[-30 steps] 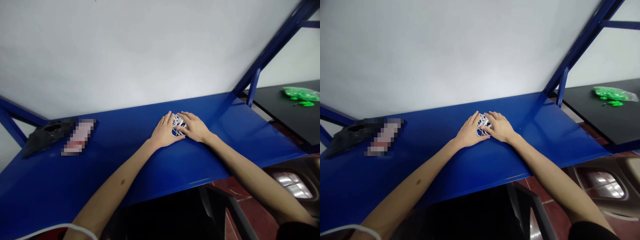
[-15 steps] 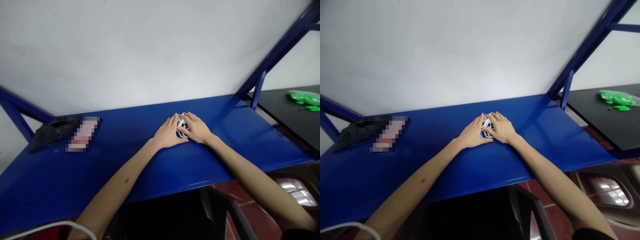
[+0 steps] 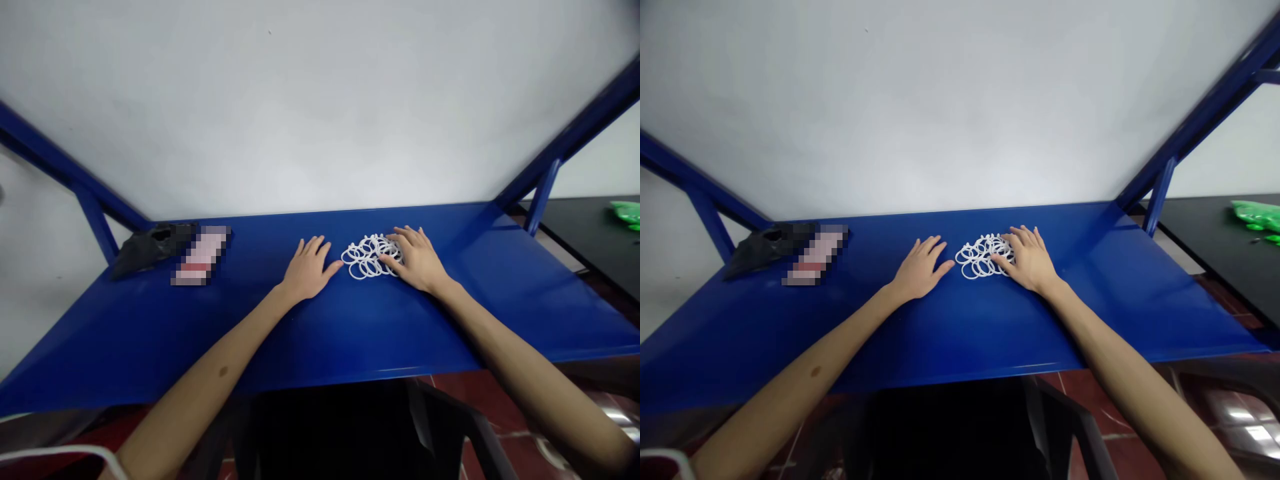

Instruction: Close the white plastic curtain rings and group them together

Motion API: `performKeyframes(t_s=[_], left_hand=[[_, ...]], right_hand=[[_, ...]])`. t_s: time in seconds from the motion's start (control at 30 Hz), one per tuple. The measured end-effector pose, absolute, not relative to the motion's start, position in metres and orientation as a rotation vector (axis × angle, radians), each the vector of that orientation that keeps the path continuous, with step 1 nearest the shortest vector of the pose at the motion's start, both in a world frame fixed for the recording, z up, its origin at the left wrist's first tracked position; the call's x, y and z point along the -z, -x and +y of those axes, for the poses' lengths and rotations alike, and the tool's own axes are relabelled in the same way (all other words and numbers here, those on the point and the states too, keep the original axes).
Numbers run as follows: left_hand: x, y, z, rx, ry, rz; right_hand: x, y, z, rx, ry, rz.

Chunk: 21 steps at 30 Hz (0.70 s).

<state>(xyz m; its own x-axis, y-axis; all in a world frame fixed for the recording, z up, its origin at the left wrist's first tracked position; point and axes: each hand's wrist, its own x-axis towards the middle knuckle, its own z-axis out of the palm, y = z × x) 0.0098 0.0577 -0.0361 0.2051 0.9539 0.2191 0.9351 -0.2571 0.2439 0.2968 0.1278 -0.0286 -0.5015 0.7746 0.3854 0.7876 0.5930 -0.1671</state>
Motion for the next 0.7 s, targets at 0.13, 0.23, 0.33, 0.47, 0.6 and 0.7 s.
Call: performKeyframes(t_s=[0.13,0.23,0.33,0.47,0.6,0.7], left_hand=[[0.04,0.021,0.043,-0.528,-2.364,1.911],[0.038,0.025,0.04,-0.534,-2.355,1.903],[0.035,0.025,0.041,-0.513,-2.351,1.883],[0.033,0.027,0.042,-0.473,-2.356,1.846],[0.033,0.029,0.042,-0.449,-2.372,1.841],[0.034,0.03,0.042,-0.444,-2.381,1.836]], right_hand=[[0.026,-0.297,0.125,0.085,1.241,-2.419],[0.025,-0.299,0.123,0.085,1.27,-2.491],[0.027,-0.3,0.124,0.079,1.327,-2.533],[0.03,-0.302,0.127,0.112,1.345,-2.529],[0.032,-0.303,0.131,0.114,1.299,-2.475],[0.032,-0.304,0.134,0.137,1.229,-2.442]])
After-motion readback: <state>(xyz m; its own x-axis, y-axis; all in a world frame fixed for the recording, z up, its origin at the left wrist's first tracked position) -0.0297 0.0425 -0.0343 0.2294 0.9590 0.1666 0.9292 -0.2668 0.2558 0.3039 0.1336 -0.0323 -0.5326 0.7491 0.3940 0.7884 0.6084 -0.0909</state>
